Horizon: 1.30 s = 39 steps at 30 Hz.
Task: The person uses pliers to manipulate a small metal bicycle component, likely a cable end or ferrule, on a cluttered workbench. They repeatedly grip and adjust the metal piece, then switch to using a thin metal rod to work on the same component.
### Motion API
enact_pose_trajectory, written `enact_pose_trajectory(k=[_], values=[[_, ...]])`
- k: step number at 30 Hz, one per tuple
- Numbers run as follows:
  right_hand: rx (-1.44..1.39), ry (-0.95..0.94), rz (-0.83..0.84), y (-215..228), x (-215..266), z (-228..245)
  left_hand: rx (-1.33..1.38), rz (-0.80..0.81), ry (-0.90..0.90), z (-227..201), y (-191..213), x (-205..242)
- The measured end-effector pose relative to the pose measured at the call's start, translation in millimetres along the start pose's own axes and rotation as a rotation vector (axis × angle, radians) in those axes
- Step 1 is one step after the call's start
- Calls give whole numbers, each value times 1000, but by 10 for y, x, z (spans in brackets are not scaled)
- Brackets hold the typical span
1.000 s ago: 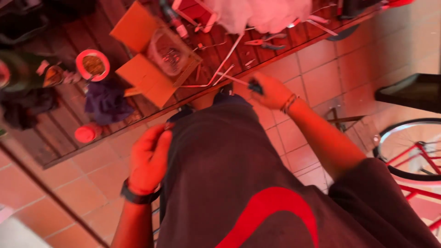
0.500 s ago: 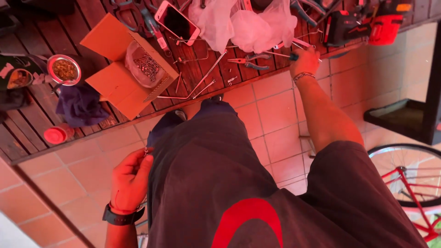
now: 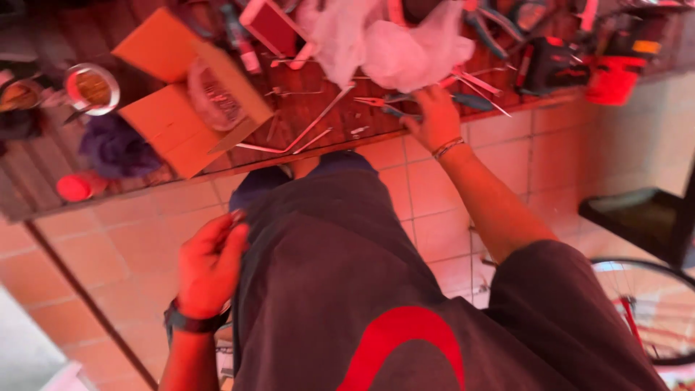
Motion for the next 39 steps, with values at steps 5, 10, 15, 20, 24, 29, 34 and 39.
enact_pose_trajectory(k=[5,10,15,20,24,29,34,39], values=[[135,-14,432,-369,-263,133,-154,-128,-318,-375,-45,43],[183,62,565,-385,-357,-150,-300,-136,-552,-515,17,154],[-443,1,426,591,-27,1122,-362,-183,-616,-522,135,176],[-670,62,420,1319,21,2890,-250,-159,-721,-564,225,76],[-538,108,383,1284,-13,3451,-393,-217,-838,-506,366,34],[-471,152,374,1337,-95,3846,-475,-317,-921,-402,579,-9],[-464,145,329,1291,-123,4033,-242,-252,-877,-294,755,-47],[-368,158,266,1248,-150,4184,-95,-187,-870,-265,901,-44]])
Point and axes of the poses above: each hand's wrist, its own x-axis away from the middle knuckle, its own y-axis out of the back of the hand, z = x × y, the point moved 1 cm from there along -x, towards the middle knuckle, and after that the axes turned 1 degree about -y, right-handed, at the moved point
